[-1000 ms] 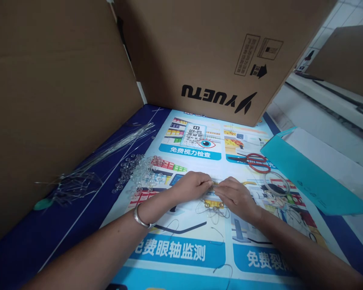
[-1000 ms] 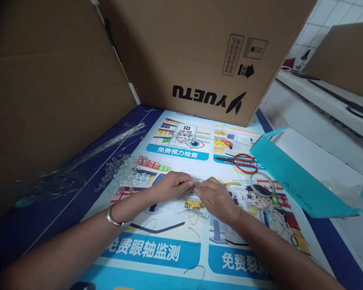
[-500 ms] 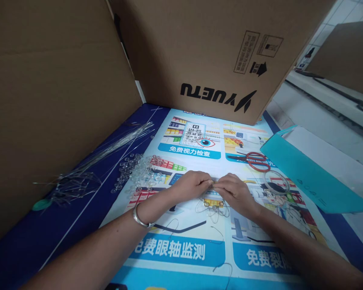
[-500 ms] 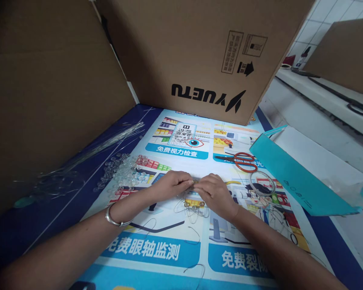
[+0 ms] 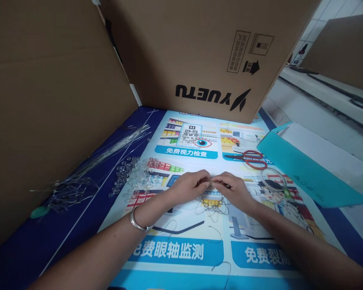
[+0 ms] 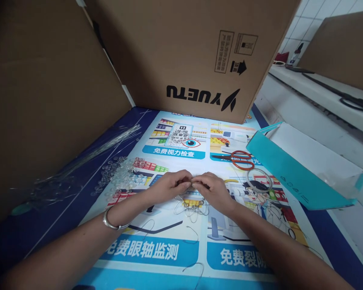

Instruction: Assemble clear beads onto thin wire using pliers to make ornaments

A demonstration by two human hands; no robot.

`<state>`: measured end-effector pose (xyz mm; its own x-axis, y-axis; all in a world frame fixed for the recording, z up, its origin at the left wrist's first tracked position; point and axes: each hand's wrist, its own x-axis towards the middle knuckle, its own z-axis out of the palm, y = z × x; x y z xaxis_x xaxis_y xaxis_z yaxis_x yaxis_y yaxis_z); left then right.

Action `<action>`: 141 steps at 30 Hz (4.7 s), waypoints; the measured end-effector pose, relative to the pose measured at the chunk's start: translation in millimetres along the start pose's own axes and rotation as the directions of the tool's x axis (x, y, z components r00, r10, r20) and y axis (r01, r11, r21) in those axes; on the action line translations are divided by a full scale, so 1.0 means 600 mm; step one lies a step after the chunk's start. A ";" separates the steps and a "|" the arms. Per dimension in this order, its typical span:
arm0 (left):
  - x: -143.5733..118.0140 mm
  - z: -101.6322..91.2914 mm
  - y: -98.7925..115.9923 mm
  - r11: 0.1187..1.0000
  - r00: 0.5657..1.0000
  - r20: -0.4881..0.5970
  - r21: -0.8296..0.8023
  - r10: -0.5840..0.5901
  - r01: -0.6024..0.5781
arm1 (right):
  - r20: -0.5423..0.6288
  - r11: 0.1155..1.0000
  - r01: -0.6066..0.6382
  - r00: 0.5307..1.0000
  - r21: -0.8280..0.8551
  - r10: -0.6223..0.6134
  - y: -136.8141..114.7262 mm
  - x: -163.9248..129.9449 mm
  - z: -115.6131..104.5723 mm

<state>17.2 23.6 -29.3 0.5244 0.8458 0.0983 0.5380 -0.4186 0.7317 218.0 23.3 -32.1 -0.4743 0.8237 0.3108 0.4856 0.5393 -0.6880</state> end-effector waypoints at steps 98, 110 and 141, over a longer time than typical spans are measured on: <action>0.001 0.036 -0.001 0.949 0.991 0.007 0.287 0.133 -0.129 | 0.316 0.697 0.260 0.948 -0.668 -0.051 -0.022 -0.074 -0.083; 0.002 0.039 -0.005 0.926 0.979 0.037 0.320 0.200 -0.201 | 0.287 0.681 0.243 0.957 -0.691 -0.051 -0.020 -0.078 -0.069; 0.004 0.031 -0.001 0.913 0.972 0.097 0.334 0.214 -0.234 | 0.383 0.565 0.403 0.910 -0.720 -0.161 -0.008 -0.055 -0.077</action>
<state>30.3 19.6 -42.4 0.6886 0.7006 0.1871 0.5886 -0.6908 0.4200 265.6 1.6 -8.8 -0.7909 0.5951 0.1423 0.6117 0.7631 0.2084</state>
